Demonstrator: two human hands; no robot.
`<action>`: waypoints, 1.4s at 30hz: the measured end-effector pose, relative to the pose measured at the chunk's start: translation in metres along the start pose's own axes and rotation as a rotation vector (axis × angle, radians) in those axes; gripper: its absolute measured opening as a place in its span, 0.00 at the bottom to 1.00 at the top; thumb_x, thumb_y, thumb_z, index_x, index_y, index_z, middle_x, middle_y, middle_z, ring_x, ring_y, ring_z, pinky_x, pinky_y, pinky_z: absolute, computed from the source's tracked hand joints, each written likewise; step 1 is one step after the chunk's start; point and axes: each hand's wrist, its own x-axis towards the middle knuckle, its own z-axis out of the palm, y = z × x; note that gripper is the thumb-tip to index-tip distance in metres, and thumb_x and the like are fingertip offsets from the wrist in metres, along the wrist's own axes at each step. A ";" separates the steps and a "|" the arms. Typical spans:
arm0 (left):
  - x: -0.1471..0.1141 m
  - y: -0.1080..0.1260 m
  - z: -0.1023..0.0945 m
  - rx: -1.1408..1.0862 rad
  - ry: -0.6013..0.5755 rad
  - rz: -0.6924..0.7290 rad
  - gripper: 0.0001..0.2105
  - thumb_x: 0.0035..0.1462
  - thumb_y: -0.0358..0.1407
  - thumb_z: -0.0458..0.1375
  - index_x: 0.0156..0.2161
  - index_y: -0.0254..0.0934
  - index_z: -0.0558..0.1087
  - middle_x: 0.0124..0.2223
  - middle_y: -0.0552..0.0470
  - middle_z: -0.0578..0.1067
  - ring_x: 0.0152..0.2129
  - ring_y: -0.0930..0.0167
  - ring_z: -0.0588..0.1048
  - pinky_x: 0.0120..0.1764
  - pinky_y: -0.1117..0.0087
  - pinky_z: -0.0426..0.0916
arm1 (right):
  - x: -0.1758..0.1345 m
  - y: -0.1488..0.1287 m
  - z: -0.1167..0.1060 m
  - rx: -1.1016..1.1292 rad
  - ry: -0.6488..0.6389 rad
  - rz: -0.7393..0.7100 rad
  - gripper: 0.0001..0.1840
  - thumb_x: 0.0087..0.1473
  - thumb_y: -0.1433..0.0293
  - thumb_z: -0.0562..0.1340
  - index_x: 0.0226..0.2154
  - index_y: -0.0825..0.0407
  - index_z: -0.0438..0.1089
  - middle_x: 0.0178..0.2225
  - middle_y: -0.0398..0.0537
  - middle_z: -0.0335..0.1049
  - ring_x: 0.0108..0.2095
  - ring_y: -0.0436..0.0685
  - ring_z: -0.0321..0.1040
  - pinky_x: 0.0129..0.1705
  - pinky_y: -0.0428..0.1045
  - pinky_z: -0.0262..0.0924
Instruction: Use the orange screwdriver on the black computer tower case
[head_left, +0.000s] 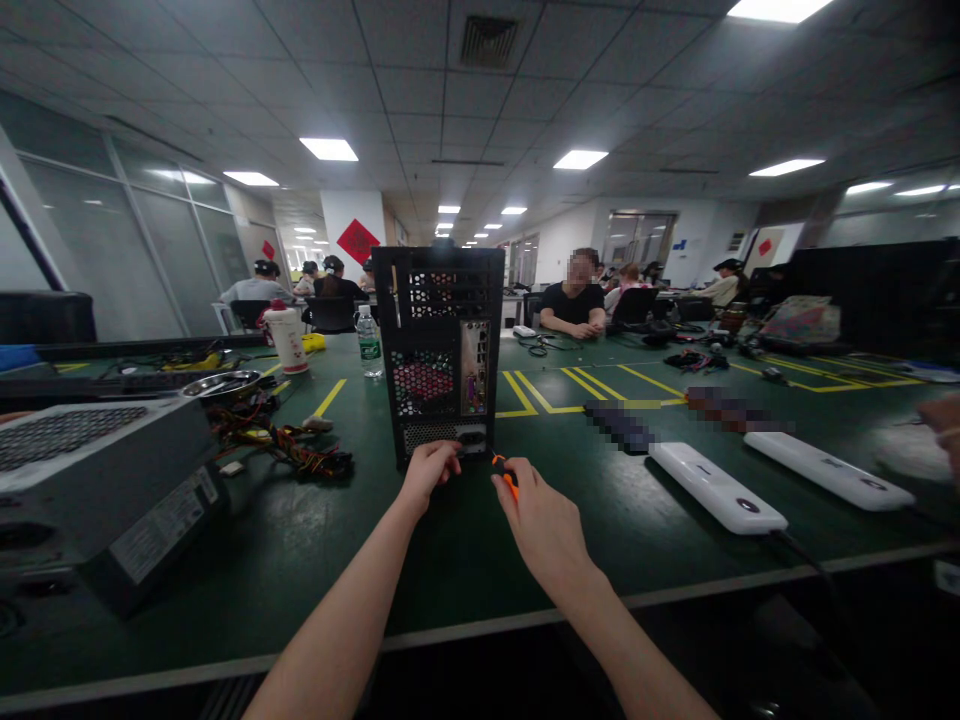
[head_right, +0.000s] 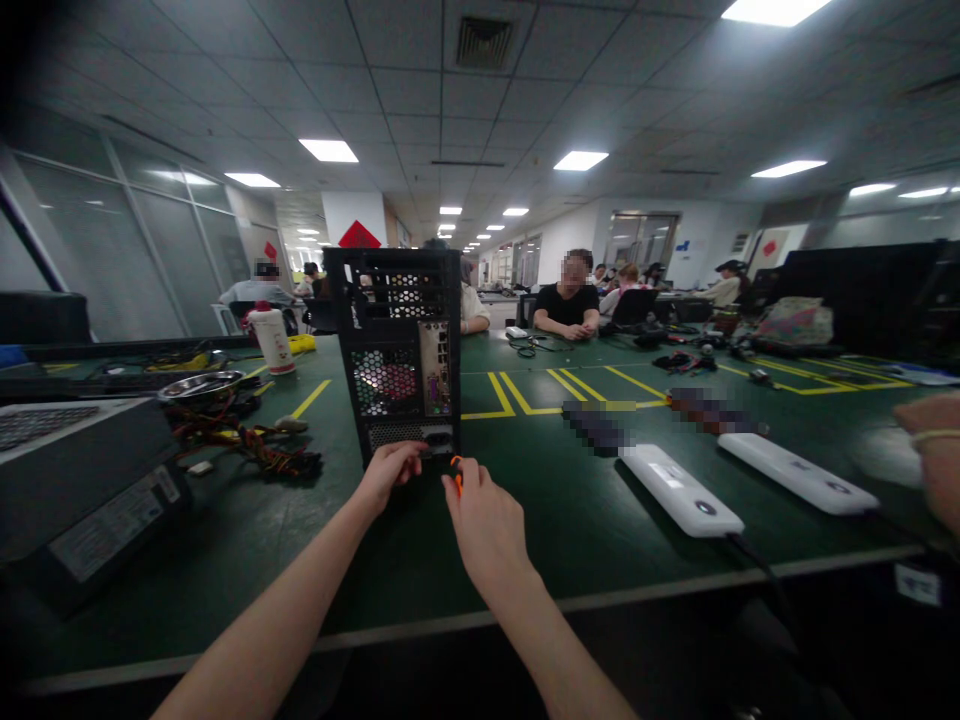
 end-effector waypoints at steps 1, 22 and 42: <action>0.000 0.000 0.000 0.001 -0.002 0.001 0.14 0.43 0.34 0.49 0.34 0.28 0.69 0.17 0.54 0.67 0.09 0.81 0.57 0.14 0.78 0.47 | -0.001 0.001 0.000 0.014 -0.002 -0.009 0.12 0.55 0.63 0.45 0.37 0.52 0.57 0.29 0.46 0.64 0.25 0.52 0.65 0.22 0.45 0.56; 0.000 -0.002 -0.001 -0.006 -0.002 0.011 0.13 0.44 0.33 0.49 0.34 0.28 0.69 0.17 0.54 0.67 0.10 0.81 0.57 0.14 0.78 0.47 | -0.010 0.005 0.011 0.108 0.077 -0.082 0.13 0.52 0.68 0.48 0.42 0.52 0.57 0.36 0.49 0.60 0.29 0.50 0.64 0.26 0.45 0.58; 0.001 -0.002 -0.001 -0.005 -0.007 0.003 0.13 0.44 0.33 0.49 0.34 0.28 0.69 0.17 0.54 0.67 0.09 0.80 0.57 0.14 0.78 0.47 | -0.009 0.011 0.016 0.105 0.088 -0.014 0.10 0.53 0.66 0.48 0.38 0.51 0.58 0.30 0.45 0.66 0.26 0.51 0.66 0.25 0.45 0.57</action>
